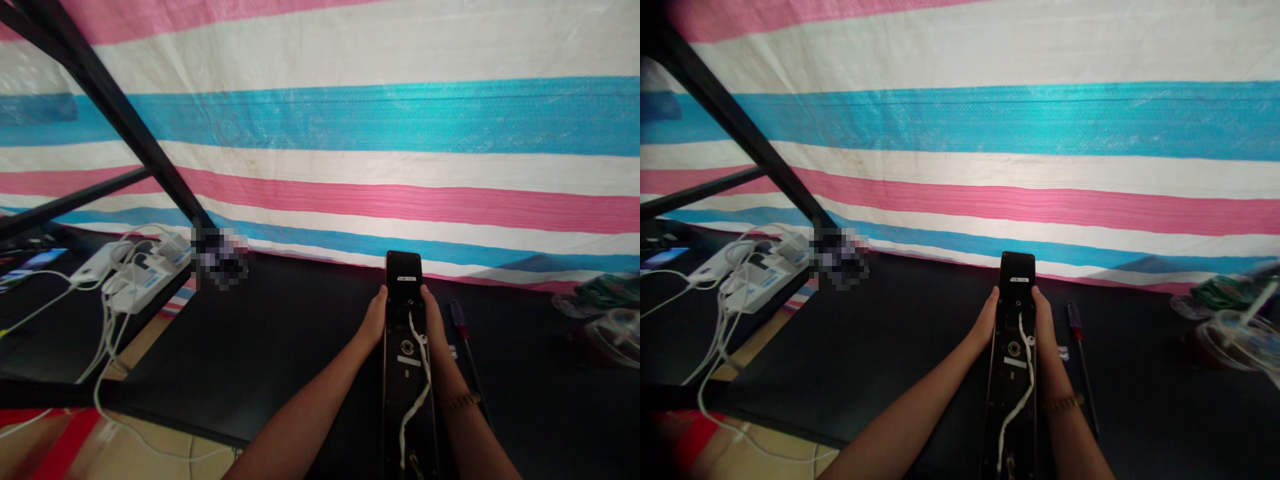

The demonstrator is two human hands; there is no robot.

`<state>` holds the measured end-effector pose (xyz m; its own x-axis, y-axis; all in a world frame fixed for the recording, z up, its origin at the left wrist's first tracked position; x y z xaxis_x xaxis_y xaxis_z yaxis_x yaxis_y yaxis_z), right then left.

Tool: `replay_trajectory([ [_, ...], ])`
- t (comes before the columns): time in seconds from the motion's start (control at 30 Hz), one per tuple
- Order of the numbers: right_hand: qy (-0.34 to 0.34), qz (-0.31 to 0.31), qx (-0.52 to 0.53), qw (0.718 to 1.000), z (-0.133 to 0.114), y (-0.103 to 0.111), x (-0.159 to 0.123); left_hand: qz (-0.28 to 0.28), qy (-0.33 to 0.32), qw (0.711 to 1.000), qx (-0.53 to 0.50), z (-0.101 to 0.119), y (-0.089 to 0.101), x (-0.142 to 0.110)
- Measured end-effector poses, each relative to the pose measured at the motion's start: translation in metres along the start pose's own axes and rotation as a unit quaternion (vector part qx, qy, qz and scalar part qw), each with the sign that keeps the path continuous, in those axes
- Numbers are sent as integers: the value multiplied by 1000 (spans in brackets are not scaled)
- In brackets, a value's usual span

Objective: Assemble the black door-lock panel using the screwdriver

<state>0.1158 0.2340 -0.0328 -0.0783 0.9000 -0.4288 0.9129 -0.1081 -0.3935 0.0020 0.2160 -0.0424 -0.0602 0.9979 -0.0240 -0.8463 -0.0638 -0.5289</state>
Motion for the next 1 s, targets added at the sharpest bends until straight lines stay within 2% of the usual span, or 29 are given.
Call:
replay_trajectory([
  [0.3,-18,-1,8,1000,0,0,0,3,18,1000,-13,0,-1,-1],
  [0.53,-17,0,3,1000,-1,-2,-2,-9,-4,1000,6,5,-3,-2],
  [0.83,-20,-3,13,1000,-1,-3,-3,-11,2,1000,3,8,-5,-4],
  [0.9,-23,3,16,1000,-1,-2,-3,-12,-5,1000,21,8,-8,-5],
  [1.0,-16,12,21,1000,-2,-2,-5,-9,-47,990,131,23,-10,-6],
])
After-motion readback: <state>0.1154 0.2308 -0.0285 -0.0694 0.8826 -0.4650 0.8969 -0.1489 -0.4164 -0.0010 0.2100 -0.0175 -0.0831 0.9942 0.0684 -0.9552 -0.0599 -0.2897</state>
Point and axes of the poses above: each hand's wrist, its own x-axis towards the middle knuckle, its own y-axis out of the back of the hand, z = x × y, the point moved 6 cm from there along x, towards the middle knuckle, and after that the axes turned 8 degrees about -y, right-handed, at the moved point
